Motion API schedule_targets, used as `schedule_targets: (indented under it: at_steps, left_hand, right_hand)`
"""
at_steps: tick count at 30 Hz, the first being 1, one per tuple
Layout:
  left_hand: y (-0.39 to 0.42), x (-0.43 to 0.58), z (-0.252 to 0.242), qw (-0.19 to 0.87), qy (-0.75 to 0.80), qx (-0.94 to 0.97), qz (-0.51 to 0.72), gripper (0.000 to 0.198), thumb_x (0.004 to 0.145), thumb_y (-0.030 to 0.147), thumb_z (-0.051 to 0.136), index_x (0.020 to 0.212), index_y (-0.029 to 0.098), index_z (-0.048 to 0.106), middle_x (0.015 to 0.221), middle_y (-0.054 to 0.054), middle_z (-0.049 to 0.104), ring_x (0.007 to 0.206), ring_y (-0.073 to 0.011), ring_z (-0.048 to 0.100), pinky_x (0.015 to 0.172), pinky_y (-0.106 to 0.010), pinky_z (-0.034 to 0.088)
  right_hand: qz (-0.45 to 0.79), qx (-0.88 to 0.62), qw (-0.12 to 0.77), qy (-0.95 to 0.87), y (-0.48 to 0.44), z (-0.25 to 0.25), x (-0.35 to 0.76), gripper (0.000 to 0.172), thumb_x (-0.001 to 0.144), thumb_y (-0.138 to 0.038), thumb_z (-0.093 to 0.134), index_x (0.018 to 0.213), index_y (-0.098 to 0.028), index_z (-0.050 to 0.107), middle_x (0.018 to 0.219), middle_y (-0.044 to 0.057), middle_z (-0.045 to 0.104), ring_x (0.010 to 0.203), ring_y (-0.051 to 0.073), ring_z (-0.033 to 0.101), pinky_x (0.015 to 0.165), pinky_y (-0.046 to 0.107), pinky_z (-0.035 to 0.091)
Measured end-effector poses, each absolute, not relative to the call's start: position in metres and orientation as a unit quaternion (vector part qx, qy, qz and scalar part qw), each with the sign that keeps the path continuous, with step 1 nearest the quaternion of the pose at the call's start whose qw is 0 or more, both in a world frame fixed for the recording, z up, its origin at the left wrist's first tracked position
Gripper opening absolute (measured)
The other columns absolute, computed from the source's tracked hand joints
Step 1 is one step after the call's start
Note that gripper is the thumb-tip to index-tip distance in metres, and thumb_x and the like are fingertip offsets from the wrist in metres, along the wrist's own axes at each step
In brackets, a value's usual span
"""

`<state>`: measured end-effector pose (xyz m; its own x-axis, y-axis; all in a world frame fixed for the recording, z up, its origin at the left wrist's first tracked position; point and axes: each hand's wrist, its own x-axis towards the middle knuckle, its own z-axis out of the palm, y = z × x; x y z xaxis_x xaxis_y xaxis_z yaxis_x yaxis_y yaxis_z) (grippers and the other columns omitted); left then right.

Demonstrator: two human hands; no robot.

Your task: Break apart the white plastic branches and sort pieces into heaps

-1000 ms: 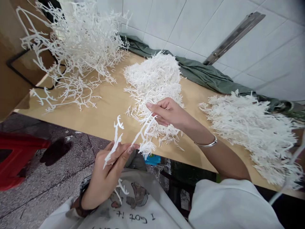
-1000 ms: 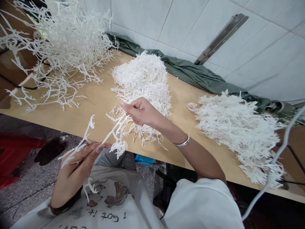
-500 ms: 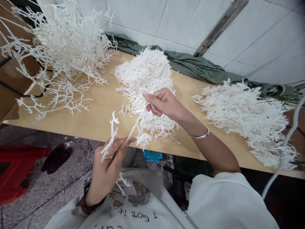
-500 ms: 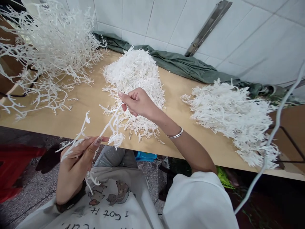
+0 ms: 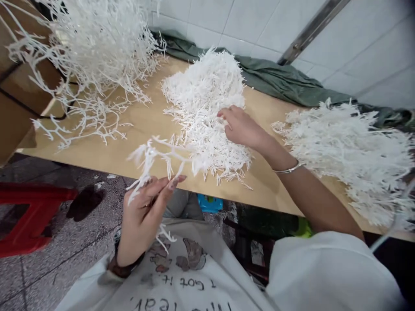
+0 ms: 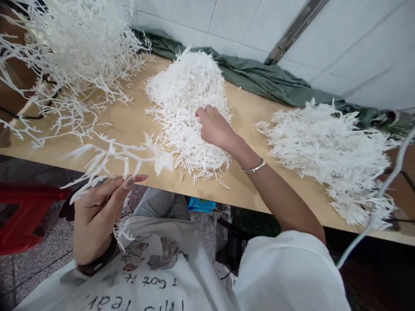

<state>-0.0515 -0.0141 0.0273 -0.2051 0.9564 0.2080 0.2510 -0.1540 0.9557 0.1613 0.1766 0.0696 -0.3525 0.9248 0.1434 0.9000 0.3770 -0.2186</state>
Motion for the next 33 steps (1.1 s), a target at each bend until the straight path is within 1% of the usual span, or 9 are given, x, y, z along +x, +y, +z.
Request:
schedule_targets:
  at_steps: [2,4,8,10,15,19,25,28,33]
  left_hand:
    - [-0.012,-0.053,0.027,0.333,0.552,0.571,0.509,0.021,0.09,0.022,0.06,0.102,0.029,0.075,0.093,0.002,0.076,0.079,-0.0121,0.067,0.072,-0.023,0.049]
    - [-0.01,-0.055,0.027,0.332,0.537,0.597,0.495,0.02,0.09,0.021,0.059,0.101,0.027,0.075,0.093,0.001,0.076,0.078,-0.0129,0.066,0.073,-0.024,0.048]
    - [-0.006,-0.055,0.031,0.328,0.513,0.648,0.457,0.023,0.092,0.022,0.055,0.104,0.024,0.074,0.081,-0.001,0.074,0.064,-0.012,0.06,0.065,-0.025,0.045]
    - [-0.005,-0.054,0.033,0.329,0.503,0.665,0.444,0.024,0.093,0.022,0.054,0.105,0.024,0.074,0.08,-0.001,0.073,0.069,-0.0137,0.062,0.069,-0.025,0.045]
    - [-0.007,-0.055,0.029,0.348,0.481,0.667,0.449,0.025,0.093,0.021,0.053,0.107,0.025,0.074,0.087,-0.001,0.075,0.077,-0.0152,0.066,0.078,-0.028,0.046]
    - [-0.009,-0.058,0.026,0.33,0.481,0.671,0.457,0.024,0.093,0.022,0.054,0.107,0.026,0.073,0.084,0.001,0.076,0.07,-0.0133,0.064,0.083,-0.029,0.045]
    - [-0.012,-0.058,0.028,0.326,0.468,0.688,0.449,0.023,0.093,0.023,0.054,0.106,0.025,0.073,0.101,-0.003,0.076,0.08,-0.0155,0.067,0.086,-0.031,0.045]
    - [-0.015,-0.055,0.031,0.29,0.487,0.679,0.465,0.024,0.093,0.022,0.053,0.107,0.026,0.073,0.089,-0.001,0.076,0.073,-0.0141,0.065,0.089,-0.033,0.044]
    - [-0.014,-0.046,0.037,0.273,0.507,0.641,0.507,0.022,0.093,0.024,0.055,0.104,0.022,0.074,0.062,0.001,0.068,0.054,-0.0106,0.053,0.065,-0.026,0.046]
  right_hand:
    - [0.031,-0.531,0.209,-0.82,0.167,0.067,0.154,0.022,0.086,-0.011,0.047,0.102,-0.013,0.062,0.11,0.015,0.06,0.105,0.027,0.055,0.093,0.043,0.041]
    - [0.114,-0.47,0.28,-0.829,0.152,0.074,0.145,0.026,0.094,-0.027,0.042,0.095,-0.016,0.065,0.104,0.011,0.064,0.101,0.022,0.058,0.093,0.038,0.043]
    - [0.343,-0.336,0.242,-0.843,0.117,0.093,0.123,0.037,0.088,-0.052,0.053,0.096,-0.019,0.067,0.102,0.005,0.068,0.096,0.016,0.062,0.086,0.028,0.046]
    - [0.38,-0.311,0.22,-0.843,0.107,0.097,0.116,0.036,0.081,-0.051,0.063,0.094,-0.018,0.067,0.098,0.004,0.069,0.092,0.015,0.062,0.082,0.026,0.046]
    - [0.386,-0.328,0.205,-0.837,0.104,0.101,0.116,0.034,0.084,-0.045,0.062,0.067,-0.015,0.064,0.063,-0.001,0.06,0.063,0.009,0.053,0.061,0.023,0.04]
    - [0.457,-0.354,0.236,-0.781,0.104,0.11,0.124,0.032,0.081,-0.043,0.064,0.065,-0.016,0.062,0.063,0.0,0.061,0.059,0.009,0.054,0.059,0.023,0.042]
    - [0.514,-0.372,0.312,-0.707,0.101,0.104,0.13,0.022,0.075,-0.036,0.07,0.064,-0.018,0.063,0.059,-0.001,0.062,0.056,0.009,0.057,0.06,0.024,0.049]
    - [0.503,-0.398,0.398,-0.656,0.095,0.092,0.127,0.02,0.077,-0.034,0.068,0.067,-0.018,0.062,0.061,-0.002,0.061,0.05,0.008,0.055,0.052,0.023,0.046]
    - [0.508,-0.423,0.458,-0.595,0.079,0.082,0.109,0.025,0.081,-0.042,0.062,0.072,-0.019,0.055,0.07,-0.001,0.06,0.046,0.006,0.051,0.042,0.021,0.039]
